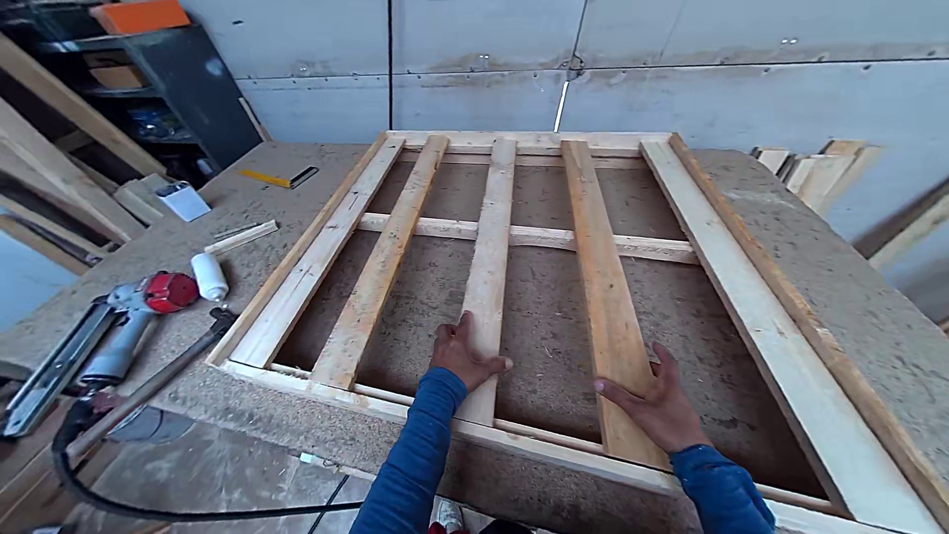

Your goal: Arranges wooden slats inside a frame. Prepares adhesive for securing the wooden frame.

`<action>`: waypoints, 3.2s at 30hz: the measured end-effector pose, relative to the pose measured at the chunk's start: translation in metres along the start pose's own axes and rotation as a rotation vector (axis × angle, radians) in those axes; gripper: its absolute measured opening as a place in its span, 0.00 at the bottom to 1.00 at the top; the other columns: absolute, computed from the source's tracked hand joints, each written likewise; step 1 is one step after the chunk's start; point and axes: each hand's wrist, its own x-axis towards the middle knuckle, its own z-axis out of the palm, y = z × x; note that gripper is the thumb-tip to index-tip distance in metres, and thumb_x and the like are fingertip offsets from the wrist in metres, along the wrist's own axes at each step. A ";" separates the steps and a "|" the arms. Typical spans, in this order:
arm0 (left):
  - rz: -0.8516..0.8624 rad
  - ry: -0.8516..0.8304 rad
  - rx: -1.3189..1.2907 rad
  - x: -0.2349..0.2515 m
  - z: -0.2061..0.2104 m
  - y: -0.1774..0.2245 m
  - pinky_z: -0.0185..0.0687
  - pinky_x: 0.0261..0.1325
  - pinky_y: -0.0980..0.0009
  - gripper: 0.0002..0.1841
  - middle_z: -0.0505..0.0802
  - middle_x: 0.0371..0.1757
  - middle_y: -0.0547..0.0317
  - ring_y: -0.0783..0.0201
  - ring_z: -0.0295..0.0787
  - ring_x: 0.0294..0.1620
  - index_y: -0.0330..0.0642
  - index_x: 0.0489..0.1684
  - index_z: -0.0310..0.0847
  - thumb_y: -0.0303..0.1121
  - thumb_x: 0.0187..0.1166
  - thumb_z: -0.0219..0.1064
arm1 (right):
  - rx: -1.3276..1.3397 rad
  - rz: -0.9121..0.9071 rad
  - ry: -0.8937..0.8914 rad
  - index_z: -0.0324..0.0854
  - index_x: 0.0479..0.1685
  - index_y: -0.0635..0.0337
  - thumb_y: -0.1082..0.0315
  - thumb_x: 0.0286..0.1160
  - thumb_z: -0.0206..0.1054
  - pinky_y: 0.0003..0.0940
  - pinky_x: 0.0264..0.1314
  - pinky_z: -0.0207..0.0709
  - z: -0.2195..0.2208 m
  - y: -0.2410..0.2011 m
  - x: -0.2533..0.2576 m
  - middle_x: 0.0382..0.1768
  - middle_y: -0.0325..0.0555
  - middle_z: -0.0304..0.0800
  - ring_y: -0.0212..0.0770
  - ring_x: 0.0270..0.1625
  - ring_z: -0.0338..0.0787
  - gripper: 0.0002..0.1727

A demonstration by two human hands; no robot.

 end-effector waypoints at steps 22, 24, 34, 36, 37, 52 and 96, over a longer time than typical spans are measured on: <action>-0.235 0.163 0.429 0.053 -0.108 -0.123 0.83 0.62 0.40 0.52 0.71 0.85 0.41 0.42 0.85 0.68 0.71 0.91 0.61 0.59 0.53 0.77 | -0.072 -0.079 0.066 0.48 0.94 0.37 0.44 0.34 0.93 0.57 0.55 0.88 -0.002 0.016 0.007 0.67 0.50 0.86 0.51 0.58 0.92 0.74; -0.235 0.180 0.420 0.053 -0.102 -0.125 0.83 0.61 0.40 0.52 0.72 0.85 0.41 0.42 0.86 0.67 0.73 0.91 0.61 0.59 0.54 0.77 | -0.082 -0.079 0.067 0.48 0.94 0.37 0.44 0.34 0.93 0.58 0.54 0.88 -0.004 0.017 0.007 0.66 0.51 0.85 0.52 0.57 0.91 0.73; -0.199 0.236 0.354 0.007 -0.103 -0.142 0.81 0.61 0.37 0.56 0.70 0.88 0.46 0.40 0.84 0.69 0.72 0.92 0.59 0.74 0.53 0.75 | -0.122 -0.076 0.115 0.48 0.93 0.41 0.50 0.40 0.94 0.65 0.52 0.87 -0.002 0.008 -0.005 0.64 0.55 0.87 0.58 0.54 0.92 0.71; -0.205 0.239 0.366 0.005 -0.100 -0.144 0.85 0.55 0.40 0.52 0.76 0.83 0.45 0.43 0.90 0.57 0.75 0.92 0.59 0.68 0.56 0.75 | -0.135 -0.061 0.115 0.48 0.94 0.41 0.50 0.42 0.94 0.66 0.53 0.86 -0.002 0.005 -0.009 0.64 0.55 0.87 0.58 0.55 0.92 0.70; -0.208 0.238 0.366 0.003 -0.100 -0.143 0.85 0.54 0.41 0.52 0.76 0.82 0.45 0.44 0.91 0.55 0.76 0.91 0.60 0.66 0.56 0.76 | -0.139 -0.056 0.112 0.48 0.94 0.41 0.50 0.42 0.93 0.66 0.54 0.86 -0.003 0.004 -0.011 0.65 0.55 0.87 0.58 0.55 0.92 0.70; -0.144 0.254 0.385 -0.006 -0.097 -0.135 0.85 0.48 0.37 0.49 0.74 0.83 0.41 0.41 0.92 0.49 0.78 0.92 0.58 0.62 0.61 0.76 | -0.083 -0.022 0.083 0.49 0.93 0.42 0.49 0.42 0.94 0.65 0.58 0.85 -0.004 -0.002 -0.012 0.67 0.57 0.85 0.58 0.58 0.91 0.70; 0.035 -0.100 0.251 -0.011 0.035 0.003 0.88 0.58 0.49 0.68 0.70 0.83 0.32 0.45 0.92 0.55 0.52 0.98 0.38 0.65 0.53 0.79 | 0.002 -0.023 0.000 0.50 0.93 0.33 0.45 0.37 0.94 0.64 0.60 0.86 -0.005 0.003 -0.003 0.73 0.53 0.82 0.55 0.64 0.90 0.71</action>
